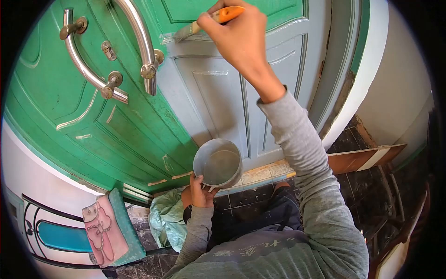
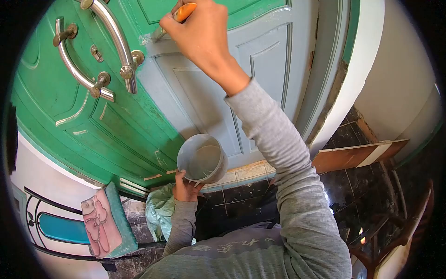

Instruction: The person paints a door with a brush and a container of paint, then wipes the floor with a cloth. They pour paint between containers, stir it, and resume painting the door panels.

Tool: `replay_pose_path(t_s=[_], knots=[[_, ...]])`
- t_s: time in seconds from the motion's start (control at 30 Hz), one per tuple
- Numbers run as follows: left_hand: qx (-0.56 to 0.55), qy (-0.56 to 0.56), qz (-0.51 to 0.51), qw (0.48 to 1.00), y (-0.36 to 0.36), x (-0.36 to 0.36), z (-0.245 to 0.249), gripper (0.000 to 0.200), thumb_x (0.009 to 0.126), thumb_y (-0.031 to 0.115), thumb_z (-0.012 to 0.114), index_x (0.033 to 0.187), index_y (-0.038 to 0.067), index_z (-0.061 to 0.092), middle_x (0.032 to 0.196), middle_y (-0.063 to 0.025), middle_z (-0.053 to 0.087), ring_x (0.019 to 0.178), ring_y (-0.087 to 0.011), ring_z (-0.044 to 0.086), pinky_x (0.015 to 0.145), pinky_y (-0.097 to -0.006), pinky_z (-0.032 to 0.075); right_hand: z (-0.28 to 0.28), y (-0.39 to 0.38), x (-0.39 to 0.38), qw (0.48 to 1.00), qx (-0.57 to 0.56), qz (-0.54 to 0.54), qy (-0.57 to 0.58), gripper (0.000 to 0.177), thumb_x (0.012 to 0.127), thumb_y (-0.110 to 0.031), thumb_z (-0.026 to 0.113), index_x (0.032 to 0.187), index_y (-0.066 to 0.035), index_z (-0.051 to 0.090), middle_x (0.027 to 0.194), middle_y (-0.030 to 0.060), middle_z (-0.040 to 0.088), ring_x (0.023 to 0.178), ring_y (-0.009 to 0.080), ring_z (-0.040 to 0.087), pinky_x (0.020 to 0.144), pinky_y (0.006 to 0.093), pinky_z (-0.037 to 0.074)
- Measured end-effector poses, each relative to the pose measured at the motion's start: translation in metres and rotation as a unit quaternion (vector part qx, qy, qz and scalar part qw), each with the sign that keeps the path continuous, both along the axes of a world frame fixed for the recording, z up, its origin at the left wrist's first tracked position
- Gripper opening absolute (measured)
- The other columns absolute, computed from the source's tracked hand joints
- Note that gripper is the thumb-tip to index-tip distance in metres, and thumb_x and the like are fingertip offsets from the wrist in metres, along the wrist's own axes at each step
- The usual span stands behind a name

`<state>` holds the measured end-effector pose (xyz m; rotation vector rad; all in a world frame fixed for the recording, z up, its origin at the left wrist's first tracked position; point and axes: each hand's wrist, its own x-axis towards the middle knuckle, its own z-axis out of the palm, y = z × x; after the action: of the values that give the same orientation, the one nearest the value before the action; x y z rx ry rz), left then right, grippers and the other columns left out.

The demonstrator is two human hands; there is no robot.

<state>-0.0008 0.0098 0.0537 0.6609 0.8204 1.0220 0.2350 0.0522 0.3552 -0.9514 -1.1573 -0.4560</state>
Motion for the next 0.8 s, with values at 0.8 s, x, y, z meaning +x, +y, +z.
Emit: replay_pose_path(t_s=[0.8], knots=[[0.006,-0.01,-0.021,1.0,0.009,-0.007,-0.021,0.068,0.085,0.04,0.061,0.145,0.02,0.035,0.136,-0.0115,0.046,0.121,-0.0322,0.054,0.089,-0.0518,0.053,0.001,-0.036,0.104,0.97,-0.107,-0.166,-0.143,0.02,0.077,-0.007,0.068,0.064,0.001,0.056,0.06,0.0147,0.061,0.051,0.0216,0.06,0.049,0.0361,0.046]])
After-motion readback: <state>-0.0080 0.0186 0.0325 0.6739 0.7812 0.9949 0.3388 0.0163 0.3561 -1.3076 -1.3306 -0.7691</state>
